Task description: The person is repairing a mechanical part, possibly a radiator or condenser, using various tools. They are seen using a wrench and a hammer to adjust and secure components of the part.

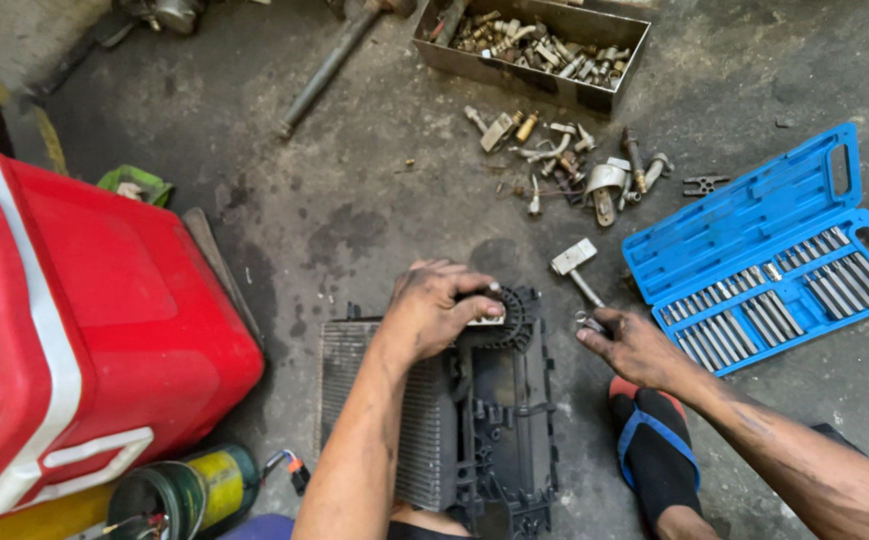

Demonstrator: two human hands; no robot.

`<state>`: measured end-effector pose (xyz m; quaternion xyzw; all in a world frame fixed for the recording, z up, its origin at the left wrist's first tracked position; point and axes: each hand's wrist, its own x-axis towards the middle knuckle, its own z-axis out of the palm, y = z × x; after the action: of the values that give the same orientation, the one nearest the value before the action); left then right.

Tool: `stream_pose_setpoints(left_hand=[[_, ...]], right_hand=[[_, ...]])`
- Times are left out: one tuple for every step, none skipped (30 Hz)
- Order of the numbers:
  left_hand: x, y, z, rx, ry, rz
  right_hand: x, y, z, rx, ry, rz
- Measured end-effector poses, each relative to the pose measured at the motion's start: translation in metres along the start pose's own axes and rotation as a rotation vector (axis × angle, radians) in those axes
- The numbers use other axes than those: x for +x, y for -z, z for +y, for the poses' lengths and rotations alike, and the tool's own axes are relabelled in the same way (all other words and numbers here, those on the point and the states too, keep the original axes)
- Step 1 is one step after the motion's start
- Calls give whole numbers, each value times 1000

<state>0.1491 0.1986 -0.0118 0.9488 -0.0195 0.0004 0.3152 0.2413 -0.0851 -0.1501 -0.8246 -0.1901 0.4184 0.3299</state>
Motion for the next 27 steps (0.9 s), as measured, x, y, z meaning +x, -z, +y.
stream_pose_setpoints(left_hand=[[0, 0, -1, 0, 4, -21], [0, -1, -2, 0, 8, -41], [0, -1, -2, 1, 15, -47], [1, -2, -3, 2, 22, -51], [1, -2, -3, 5, 28, -55], [0, -2, -3, 16, 11, -51], [0, -2, -4, 28, -5, -47], [-1, -2, -4, 39, -22, -44], [-3, -2, -4, 57, -23, -60], [-5, -2, -4, 74, -24, -75], [-7, -2, -5, 91, -26, -87], [-8, -2, -5, 112, -35, -73], [-10, -3, -5, 132, -43, -58], [-11, -3, -5, 156, -53, -42], [-11, -4, -5, 160, -48, -27], [-11, -4, -5, 165, -39, -15], [-10, -5, -5, 168, -30, -4], [-9, -4, -4, 163, -35, -15], [-8, -4, -4, 158, -36, -26], [-7, -2, -3, 154, -34, -36], [-7, -1, -3, 148, -33, -35], [-6, 1, -3, 144, -32, -34], [-4, 3, -2, 139, -33, -34], [-3, 4, -2, 137, -30, -28], [-2, 5, -2, 133, -29, -24], [-1, 5, -2, 127, -27, -21], [-1, 5, -3, 128, -25, -13]], right_hand=[[0, -1, 1, -18, -20, -5], [1, -2, 3, -13, -23, -8], [3, -3, 6, -9, -25, -11], [6, -6, 11, -5, -26, -13], [9, -10, 16, -22, -34, -11], [13, -14, 24, -40, -43, -9], [17, -19, 31, -58, -52, -8], [22, -26, 39, -104, -91, -36], [27, -33, 47, -150, -132, -64], [31, -41, 55, -197, -174, -90], [36, -48, 59, -186, -106, -62], [41, -54, 62, -177, -37, -37], [44, -56, 61, -170, 33, -11], [48, -57, 56, -228, -18, -59], [51, -57, 51, -285, -70, -104], [55, -55, 44, -342, -122, -152], [58, -51, 35, -485, -66, -40], [61, -46, 26, -626, -9, 72], [64, -42, 18, -765, 51, 184], [68, -36, 11, -760, 130, 308], [74, -31, 6, -740, 224, 428], [81, -27, 4, -721, 276, 485], [90, -23, 4, -721, 251, 454], [100, -20, 6, -716, 217, 421], [109, -16, 9, -714, 167, 378], [119, -12, 10, -686, 134, 342], [124, -6, 7, -654, 99, 305]])
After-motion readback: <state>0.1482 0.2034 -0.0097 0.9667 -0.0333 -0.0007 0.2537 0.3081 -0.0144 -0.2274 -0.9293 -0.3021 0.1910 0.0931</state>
